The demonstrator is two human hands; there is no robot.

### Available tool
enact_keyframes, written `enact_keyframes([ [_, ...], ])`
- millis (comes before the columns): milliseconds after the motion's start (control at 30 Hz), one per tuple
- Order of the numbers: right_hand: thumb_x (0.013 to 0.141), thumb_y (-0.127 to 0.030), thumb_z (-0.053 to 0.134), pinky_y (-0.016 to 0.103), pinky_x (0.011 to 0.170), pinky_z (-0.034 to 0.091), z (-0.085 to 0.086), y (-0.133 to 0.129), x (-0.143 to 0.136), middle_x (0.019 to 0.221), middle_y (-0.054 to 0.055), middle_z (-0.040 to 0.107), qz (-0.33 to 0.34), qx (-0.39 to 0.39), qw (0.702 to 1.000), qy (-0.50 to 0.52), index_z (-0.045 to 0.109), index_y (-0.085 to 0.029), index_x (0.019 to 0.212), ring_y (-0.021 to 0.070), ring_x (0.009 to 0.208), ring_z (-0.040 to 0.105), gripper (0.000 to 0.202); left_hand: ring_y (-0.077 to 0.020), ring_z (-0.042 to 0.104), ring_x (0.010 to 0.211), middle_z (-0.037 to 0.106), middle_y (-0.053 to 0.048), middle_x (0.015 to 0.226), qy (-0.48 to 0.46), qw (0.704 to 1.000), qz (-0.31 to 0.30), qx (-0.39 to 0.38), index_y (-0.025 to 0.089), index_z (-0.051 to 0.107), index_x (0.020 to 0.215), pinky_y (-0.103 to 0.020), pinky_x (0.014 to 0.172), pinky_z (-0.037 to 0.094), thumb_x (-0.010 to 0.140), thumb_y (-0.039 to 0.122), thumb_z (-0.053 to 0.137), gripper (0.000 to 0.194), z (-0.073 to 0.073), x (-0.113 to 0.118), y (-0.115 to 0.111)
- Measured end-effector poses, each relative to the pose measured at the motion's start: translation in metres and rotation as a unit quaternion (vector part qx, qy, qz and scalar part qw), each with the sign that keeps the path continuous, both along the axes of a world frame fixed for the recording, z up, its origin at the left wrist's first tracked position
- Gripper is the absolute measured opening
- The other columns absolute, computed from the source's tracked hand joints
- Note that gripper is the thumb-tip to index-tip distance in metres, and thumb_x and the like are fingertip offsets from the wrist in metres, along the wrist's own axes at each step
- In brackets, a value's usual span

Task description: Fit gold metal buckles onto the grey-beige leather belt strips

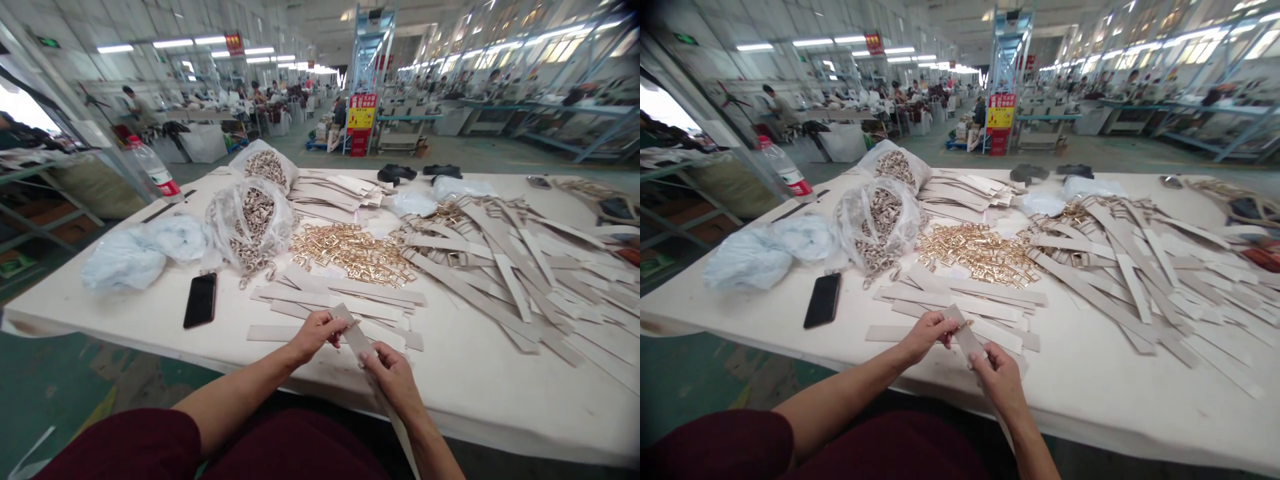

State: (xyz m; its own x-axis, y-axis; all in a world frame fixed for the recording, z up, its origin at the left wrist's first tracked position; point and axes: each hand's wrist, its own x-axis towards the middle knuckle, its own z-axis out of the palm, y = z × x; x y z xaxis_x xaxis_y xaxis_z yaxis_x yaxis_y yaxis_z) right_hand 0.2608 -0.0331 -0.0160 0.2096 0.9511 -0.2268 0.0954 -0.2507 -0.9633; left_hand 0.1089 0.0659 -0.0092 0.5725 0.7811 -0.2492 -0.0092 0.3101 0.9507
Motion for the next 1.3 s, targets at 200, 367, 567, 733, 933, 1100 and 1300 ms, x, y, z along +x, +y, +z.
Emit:
enact_keyframes([
  [200, 0.076, -0.049, 0.059, 0.028, 0.058, 0.040, -0.001, 0.001, -0.002, 0.065, 0.003, 0.064, 0.015, 0.025, 0.999, -0.043, 0.064, -0.017, 0.068, 0.0174, 0.061, 0.053, 0.033, -0.0089, 0.050, 0.051, 0.053, 0.000, 0.055, -0.015, 0.998, -0.054, -0.024, 0.009, 0.062, 0.068, -0.021, 0.050, 0.045, 0.068, 0.046, 0.068, 0.038, -0.009, 0.005, -0.012],
  [367, 0.075, -0.050, 0.059, 0.026, 0.054, 0.038, -0.004, 0.009, -0.003, 0.057, 0.001, 0.060, 0.040, 0.023, 0.999, -0.002, 0.065, -0.017, 0.063, 0.0149, 0.055, 0.050, 0.036, -0.0085, 0.049, 0.058, 0.057, -0.004, 0.071, -0.049, 0.982, -0.118, -0.141, 0.008, 0.065, 0.084, -0.019, 0.048, 0.045, 0.074, 0.052, 0.062, 0.045, -0.006, -0.004, -0.004],
  [567, 0.076, -0.051, 0.059, 0.025, 0.052, 0.037, -0.010, 0.008, 0.002, 0.059, 0.002, 0.062, 0.072, 0.008, 0.997, 0.033, 0.068, -0.015, 0.072, 0.0144, 0.054, 0.049, 0.037, -0.0078, 0.048, 0.057, 0.054, -0.002, 0.067, -0.046, 0.972, -0.145, -0.180, 0.009, 0.064, 0.079, -0.017, 0.047, 0.042, 0.066, 0.046, 0.072, 0.040, -0.010, -0.008, 0.002],
  [733, 0.077, -0.049, 0.059, 0.026, 0.055, 0.038, -0.010, 0.008, 0.004, 0.061, 0.002, 0.063, 0.090, 0.009, 0.995, 0.033, 0.068, -0.016, 0.075, 0.0150, 0.056, 0.051, 0.035, -0.0067, 0.047, 0.057, 0.055, -0.002, 0.075, -0.067, 0.962, -0.176, -0.197, 0.010, 0.064, 0.090, -0.016, 0.046, 0.041, 0.065, 0.048, 0.072, 0.046, -0.012, -0.007, 0.004],
  [933, 0.076, -0.048, 0.059, 0.027, 0.058, 0.039, -0.011, 0.007, 0.003, 0.063, 0.002, 0.063, 0.096, 0.019, 0.995, 0.009, 0.066, -0.017, 0.073, 0.0172, 0.060, 0.053, 0.032, -0.0060, 0.045, 0.051, 0.051, 0.002, 0.059, -0.032, 0.984, -0.118, -0.128, 0.009, 0.059, 0.076, -0.017, 0.046, 0.040, 0.067, 0.043, 0.071, 0.037, -0.017, -0.005, 0.003],
  [1100, 0.081, -0.046, 0.052, 0.027, 0.060, 0.038, -0.007, 0.007, 0.002, 0.065, 0.002, 0.061, 0.087, 0.036, 0.993, -0.064, 0.063, -0.016, 0.070, 0.0174, 0.064, 0.052, 0.034, -0.0078, 0.051, 0.050, 0.056, 0.001, 0.060, -0.006, 1.000, -0.011, 0.014, 0.012, 0.053, 0.069, -0.019, 0.048, 0.043, 0.068, 0.040, 0.071, 0.033, -0.016, 0.004, -0.008],
  [1300, 0.083, -0.046, 0.047, 0.027, 0.062, 0.039, -0.011, 0.006, 0.004, 0.069, 0.003, 0.063, 0.089, 0.035, 0.993, -0.063, 0.063, -0.015, 0.073, 0.0181, 0.067, 0.054, 0.037, -0.0080, 0.052, 0.050, 0.057, 0.002, 0.062, -0.014, 0.999, 0.035, 0.022, 0.013, 0.052, 0.071, -0.020, 0.050, 0.046, 0.065, 0.039, 0.072, 0.033, -0.018, 0.005, -0.010],
])
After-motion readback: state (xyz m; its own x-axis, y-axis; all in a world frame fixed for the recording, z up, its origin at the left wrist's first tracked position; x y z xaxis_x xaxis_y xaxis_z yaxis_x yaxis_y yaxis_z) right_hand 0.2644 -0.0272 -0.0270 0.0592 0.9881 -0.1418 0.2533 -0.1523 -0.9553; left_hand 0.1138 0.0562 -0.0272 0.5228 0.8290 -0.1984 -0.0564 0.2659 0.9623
